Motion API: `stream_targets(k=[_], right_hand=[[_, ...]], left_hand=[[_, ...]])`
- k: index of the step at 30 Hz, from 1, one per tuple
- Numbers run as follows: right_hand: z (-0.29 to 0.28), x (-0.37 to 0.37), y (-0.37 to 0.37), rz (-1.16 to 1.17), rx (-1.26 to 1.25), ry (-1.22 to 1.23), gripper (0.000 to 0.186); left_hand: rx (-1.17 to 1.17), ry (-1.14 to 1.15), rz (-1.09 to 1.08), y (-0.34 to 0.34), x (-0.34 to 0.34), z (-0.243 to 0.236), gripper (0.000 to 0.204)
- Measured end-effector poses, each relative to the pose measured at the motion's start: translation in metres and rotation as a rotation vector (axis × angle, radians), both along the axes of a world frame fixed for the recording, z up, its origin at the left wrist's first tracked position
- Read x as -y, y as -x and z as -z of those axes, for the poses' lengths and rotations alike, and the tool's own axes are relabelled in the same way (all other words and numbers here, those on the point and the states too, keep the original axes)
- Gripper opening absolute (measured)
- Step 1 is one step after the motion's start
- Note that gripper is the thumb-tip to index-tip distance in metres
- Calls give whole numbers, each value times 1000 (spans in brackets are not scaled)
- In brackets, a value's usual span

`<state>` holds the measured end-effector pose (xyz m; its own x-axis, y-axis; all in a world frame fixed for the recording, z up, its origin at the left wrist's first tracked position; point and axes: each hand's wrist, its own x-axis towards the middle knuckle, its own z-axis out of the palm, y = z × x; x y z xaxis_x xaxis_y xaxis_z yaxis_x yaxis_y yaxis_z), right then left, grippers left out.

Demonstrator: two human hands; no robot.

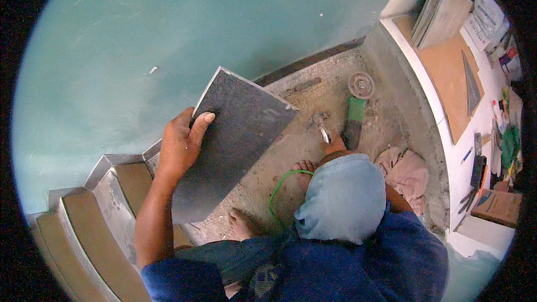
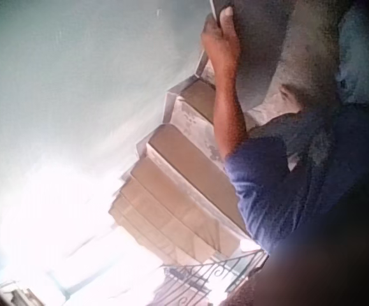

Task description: The person measures and marks a dark tile, then uses an angle grinder to cut it. After cutting, the person places the tile on a stair step to check the fit and marks another tile on the floor.

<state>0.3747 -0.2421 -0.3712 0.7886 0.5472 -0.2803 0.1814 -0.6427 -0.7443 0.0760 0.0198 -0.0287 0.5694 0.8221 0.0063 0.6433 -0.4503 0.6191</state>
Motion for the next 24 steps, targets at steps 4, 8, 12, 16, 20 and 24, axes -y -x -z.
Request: stream_targets(k=[4, 8, 12, 16, 20, 24], right_hand=[[-42, -14, 1, -101, -256, -140, 25], [-117, -21, -10, -248, -581, -126, 27], [-142, -41, 3, -219, -560, -302, 34], [-126, -50, 6, -175, -495, -267, 37], [-96, -51, 12, -137, -414, -242, 38], [-78, -59, 28, -24, -512, -176, 39]], left_hand=[[-109, -11, 30, -10, -5, 21, 48], [-161, -14, 72, -23, -4, 38, 46], [-221, -67, 118, -36, 0, 57, 45], [-276, -83, 148, -45, 4, 75, 45], [-279, -169, 219, -57, 8, 89, 40], [-318, -148, 225, -63, 14, 93, 34]])
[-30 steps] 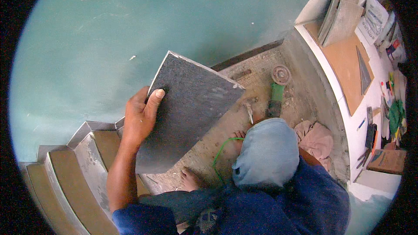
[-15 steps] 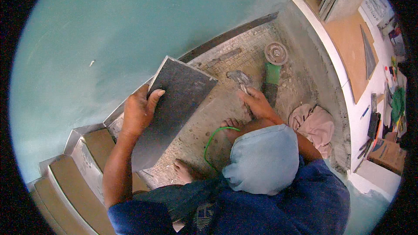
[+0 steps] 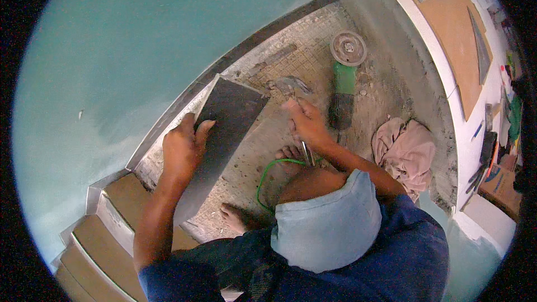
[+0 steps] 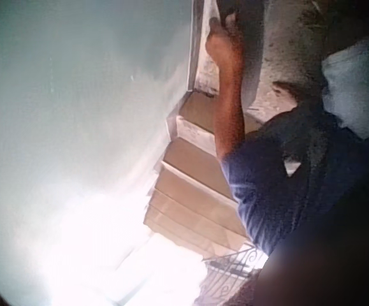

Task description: The person measures and marks a dark tile, then uses an angle grinder to cut it. After cutting, the person places the tile on a stair step to check the fit and marks another tile on the floor.

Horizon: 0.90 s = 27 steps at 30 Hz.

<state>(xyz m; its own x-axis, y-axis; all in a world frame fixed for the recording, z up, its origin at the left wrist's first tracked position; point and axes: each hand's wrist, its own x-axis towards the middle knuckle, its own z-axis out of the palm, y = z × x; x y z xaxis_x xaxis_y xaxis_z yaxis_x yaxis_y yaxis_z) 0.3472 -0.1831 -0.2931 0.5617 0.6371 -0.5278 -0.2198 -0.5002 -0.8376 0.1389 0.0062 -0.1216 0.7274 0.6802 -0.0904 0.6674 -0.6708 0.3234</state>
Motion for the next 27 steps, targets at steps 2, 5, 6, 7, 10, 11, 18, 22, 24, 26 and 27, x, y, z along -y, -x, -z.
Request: stream_targets(k=[2, 5, 6, 7, 10, 11, 18, 22, 24, 26, 27], right_hand=[[-3, -3, 7, 103, -189, -10, 40], [-19, -7, 10, 172, -458, -100, 42], [-25, -10, 11, 156, -527, -184, 43], [-30, -11, 13, 188, -553, -121, 43], [-38, -17, 22, 202, -569, -113, 43], [-38, -20, 26, 188, -555, -135, 43], [-28, -20, 28, 281, -656, -301, 42], [-27, -23, 29, 265, -626, -273, 38], [-27, -25, 32, 152, -576, -199, 38], [-29, -27, 32, 230, -624, -230, 39], [-29, -26, 32, 264, -649, -248, 39]], left_hand=[[-12, -9, -5, -2, 3, 0, 32], [-26, -31, 2, -4, 9, -3, 30], [-31, -15, -6, -4, 12, -5, 29], [-35, 0, -14, -4, 14, -7, 28], [-61, 23, -64, -6, 22, -11, 26], [-44, 24, -52, -7, 24, -12, 25], [-14, 37, -54, -10, 24, -14, 24], [-66, 30, -84, -9, 24, -13, 25], [-34, -7, -65, -9, 24, -13, 25], [-9, -12, -57, -8, 23, -12, 25], [6, 5, -50, -8, 23, -12, 26]])
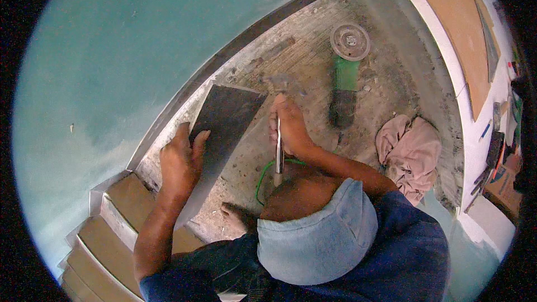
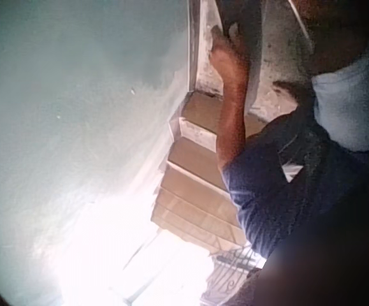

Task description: The person measures and marks a dark tile, then uses an angle grinder to cut it. After cutting, the person places the tile on a stair step to check the fit and marks another tile on the floor.

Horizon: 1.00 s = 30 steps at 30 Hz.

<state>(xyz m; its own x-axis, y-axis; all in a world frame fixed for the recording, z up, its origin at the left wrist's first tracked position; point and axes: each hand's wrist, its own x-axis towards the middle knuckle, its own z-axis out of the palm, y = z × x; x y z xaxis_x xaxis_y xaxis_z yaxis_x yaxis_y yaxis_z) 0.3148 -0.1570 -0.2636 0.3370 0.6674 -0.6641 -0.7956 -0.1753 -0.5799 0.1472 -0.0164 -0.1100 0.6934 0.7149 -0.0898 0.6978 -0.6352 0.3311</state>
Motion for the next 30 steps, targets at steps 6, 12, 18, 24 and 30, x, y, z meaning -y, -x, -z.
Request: stream_targets(k=[6, 12, 18, 24, 30], right_hand=[[-4, -13, 1, -175, 174, 41, 40], [2, -3, 9, 69, 209, -50, 37], [10, -9, 5, -70, 138, -36, 36], [3, -1, 4, -140, 257, 149, 38], [-3, 0, -2, 74, 155, 31, 39]], left_hand=[[-46, 26, -9, 1, 0, 0, 26], [-13, 51, -15, 3, 0, 1, 28], [-19, 43, -33, 3, 0, 2, 29], [-4, 47, -22, 3, -4, 2, 28], [21, -11, 14, 5, -6, 6, 28]])
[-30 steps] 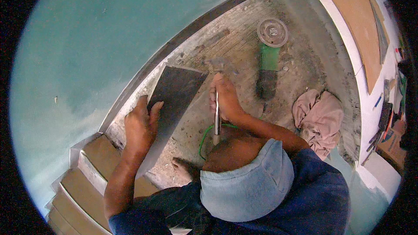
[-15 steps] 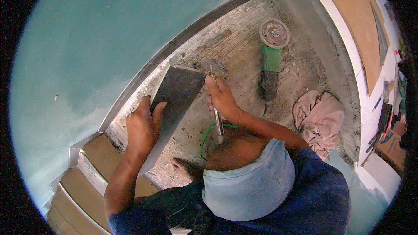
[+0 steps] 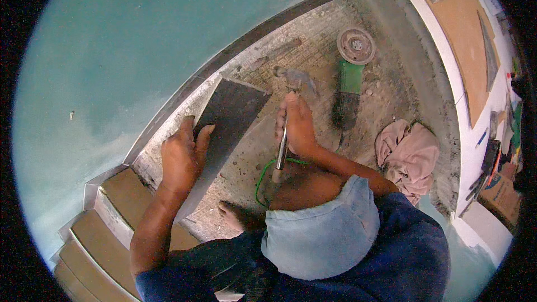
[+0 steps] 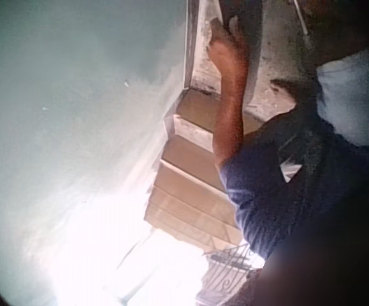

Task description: The person measures and marks a dark tile, then uses an angle grinder to cut it. After cutting, the person places the tile on a stair step to check the fit and marks another tile on the floor.

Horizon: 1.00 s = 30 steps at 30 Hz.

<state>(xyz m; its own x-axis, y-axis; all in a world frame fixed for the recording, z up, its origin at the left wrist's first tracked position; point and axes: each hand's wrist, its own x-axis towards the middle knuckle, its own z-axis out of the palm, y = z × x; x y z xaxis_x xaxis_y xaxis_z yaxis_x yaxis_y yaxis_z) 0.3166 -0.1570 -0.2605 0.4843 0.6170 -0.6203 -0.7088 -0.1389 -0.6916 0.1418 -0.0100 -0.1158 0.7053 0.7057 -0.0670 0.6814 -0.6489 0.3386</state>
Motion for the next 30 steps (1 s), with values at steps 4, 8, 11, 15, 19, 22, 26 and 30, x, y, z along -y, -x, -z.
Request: stream_targets(k=[4, 8, 11, 15, 19, 22, 26, 30], right_hand=[[-2, -8, 5, -184, 113, 57, 37], [-5, -5, 8, -30, 2, 24, 36], [-5, -3, 4, -162, 55, 93, 37], [-4, -4, 0, -52, -23, -47, 37], [1, -4, 1, -178, 134, 89, 36], [7, -6, 4, -187, 89, 65, 36], [8, -3, 12, -119, 229, 5, 37], [5, 0, 4, -218, 129, 113, 39]], left_hand=[[-40, 43, -23, 1, 0, 0, 29], [-22, 44, -27, 1, 2, -2, 29], [-34, 36, -15, 0, 1, -1, 30], [-35, 38, -25, 1, 1, -2, 30], [-57, 33, -41, 1, 2, 0, 31], [-55, 5, -23, 1, 2, 0, 32], [-62, 35, -28, 3, 1, -1, 32], [-9, 41, -23, 2, -1, 1, 31]])
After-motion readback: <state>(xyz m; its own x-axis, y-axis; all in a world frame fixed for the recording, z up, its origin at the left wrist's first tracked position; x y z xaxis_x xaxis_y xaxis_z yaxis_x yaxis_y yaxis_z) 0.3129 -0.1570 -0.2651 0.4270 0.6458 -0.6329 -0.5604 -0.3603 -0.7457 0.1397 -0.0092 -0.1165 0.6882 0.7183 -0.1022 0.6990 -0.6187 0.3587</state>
